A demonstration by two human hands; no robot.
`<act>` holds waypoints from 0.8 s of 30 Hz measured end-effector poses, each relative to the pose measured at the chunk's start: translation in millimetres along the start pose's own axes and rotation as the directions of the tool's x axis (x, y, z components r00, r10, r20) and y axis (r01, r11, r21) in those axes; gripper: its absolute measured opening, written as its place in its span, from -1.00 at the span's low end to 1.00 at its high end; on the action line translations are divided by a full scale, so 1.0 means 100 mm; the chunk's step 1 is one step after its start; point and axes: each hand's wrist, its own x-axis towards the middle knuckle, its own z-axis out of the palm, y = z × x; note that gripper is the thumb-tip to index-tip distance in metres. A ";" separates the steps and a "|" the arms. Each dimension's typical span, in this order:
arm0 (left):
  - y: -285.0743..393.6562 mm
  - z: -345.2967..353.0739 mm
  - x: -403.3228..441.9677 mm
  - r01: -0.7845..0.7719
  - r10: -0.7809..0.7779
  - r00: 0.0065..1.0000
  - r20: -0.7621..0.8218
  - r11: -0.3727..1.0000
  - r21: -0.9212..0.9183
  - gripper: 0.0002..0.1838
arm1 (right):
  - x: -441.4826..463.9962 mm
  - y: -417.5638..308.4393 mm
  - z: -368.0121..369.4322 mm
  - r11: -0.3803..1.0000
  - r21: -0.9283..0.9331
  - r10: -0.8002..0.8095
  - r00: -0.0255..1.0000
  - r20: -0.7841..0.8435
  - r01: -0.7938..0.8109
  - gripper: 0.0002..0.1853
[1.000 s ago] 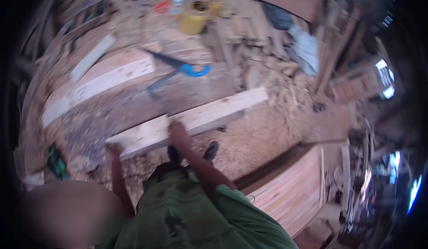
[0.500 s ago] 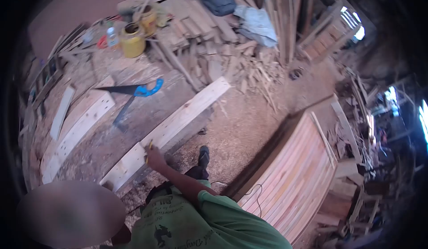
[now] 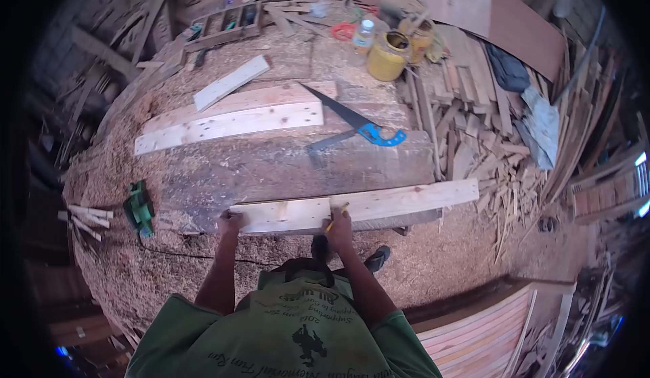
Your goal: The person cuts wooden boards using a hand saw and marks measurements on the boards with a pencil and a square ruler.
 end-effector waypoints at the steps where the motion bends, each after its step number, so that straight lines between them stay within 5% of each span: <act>1: 0.05 0.01 -0.04 -0.008 0.009 1.000 -0.015 0.997 0.083 -0.62 | 0.01 -0.01 -0.02 1.000 -0.001 -0.005 1.000 0.009 0.005 -0.64; 8: 0.02 0.11 -0.06 -0.091 0.138 0.987 -0.086 0.907 0.412 -0.66 | 0.05 0.04 -0.05 0.994 -0.021 -0.104 0.994 0.022 0.105 -0.57; 11: 0.32 0.17 -0.25 -0.005 0.113 0.982 -0.154 0.822 0.569 -0.58 | 0.04 0.05 -0.07 0.995 -0.015 -0.100 0.994 0.038 0.101 -0.49; 17: 0.50 0.04 -0.44 -0.049 0.080 0.994 -0.068 0.926 0.375 -0.50 | 0.03 0.04 -0.07 0.998 0.038 -0.054 0.998 0.038 0.053 -0.48; 24: 0.47 0.08 -0.39 -0.010 0.038 0.998 -0.052 0.886 0.464 -0.53 | 0.00 0.20 0.09 0.983 -0.099 -0.157 0.987 -0.028 0.153 -0.51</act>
